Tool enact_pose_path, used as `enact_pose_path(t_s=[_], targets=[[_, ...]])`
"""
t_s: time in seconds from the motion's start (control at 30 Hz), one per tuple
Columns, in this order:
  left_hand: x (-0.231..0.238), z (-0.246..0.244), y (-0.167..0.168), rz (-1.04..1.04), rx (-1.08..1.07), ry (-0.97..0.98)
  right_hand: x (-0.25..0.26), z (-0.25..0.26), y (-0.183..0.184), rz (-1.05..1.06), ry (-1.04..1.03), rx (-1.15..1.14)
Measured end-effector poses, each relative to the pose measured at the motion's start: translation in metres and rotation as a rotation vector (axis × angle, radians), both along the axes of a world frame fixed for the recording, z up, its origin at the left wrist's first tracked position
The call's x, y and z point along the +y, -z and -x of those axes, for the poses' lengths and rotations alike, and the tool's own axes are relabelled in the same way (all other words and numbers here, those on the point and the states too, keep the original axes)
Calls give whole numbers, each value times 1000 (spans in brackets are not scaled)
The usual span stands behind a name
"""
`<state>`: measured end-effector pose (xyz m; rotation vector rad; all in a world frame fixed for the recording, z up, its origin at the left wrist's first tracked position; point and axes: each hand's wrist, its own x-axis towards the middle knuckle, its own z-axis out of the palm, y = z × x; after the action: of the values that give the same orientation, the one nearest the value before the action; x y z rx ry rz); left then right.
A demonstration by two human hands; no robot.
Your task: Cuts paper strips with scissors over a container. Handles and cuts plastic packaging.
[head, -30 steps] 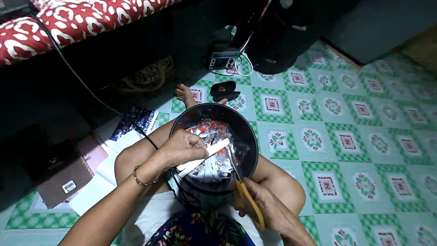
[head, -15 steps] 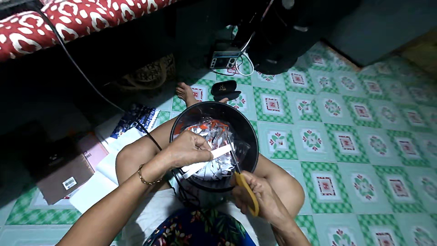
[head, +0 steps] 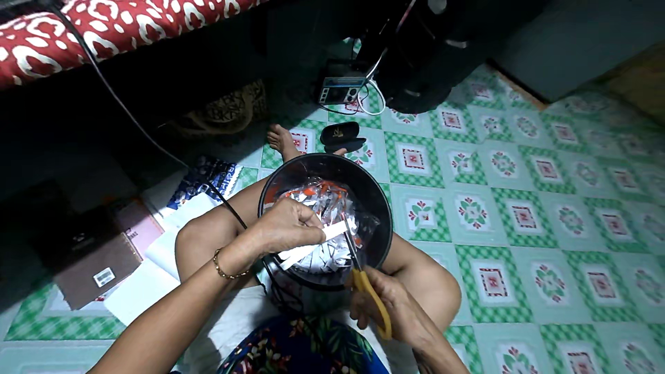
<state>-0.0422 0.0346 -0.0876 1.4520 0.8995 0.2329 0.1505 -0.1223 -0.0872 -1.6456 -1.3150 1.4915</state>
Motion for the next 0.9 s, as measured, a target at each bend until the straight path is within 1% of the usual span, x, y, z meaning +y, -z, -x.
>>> enact_pose_path(t_s=[0.2, 0.33, 0.4, 0.6, 0.8, 0.9], targets=[[0, -1, -2, 6, 23, 12, 4, 5, 3, -2, 77, 44], [0, 4, -6, -15, 71, 111, 3, 6, 7, -22, 141, 107], [-2, 11, -6, -4, 88, 121, 3, 6, 7, -19, 150, 114], [-8, 19, -4, 111, 18, -25, 1, 5, 9, -26, 158, 118], [-9, 16, -9, 152, 22, -87, 1, 6, 17, -51, 238, 209], [-8, 16, -8, 173, 10, -113, -5, 2, 16, -51, 198, 212]])
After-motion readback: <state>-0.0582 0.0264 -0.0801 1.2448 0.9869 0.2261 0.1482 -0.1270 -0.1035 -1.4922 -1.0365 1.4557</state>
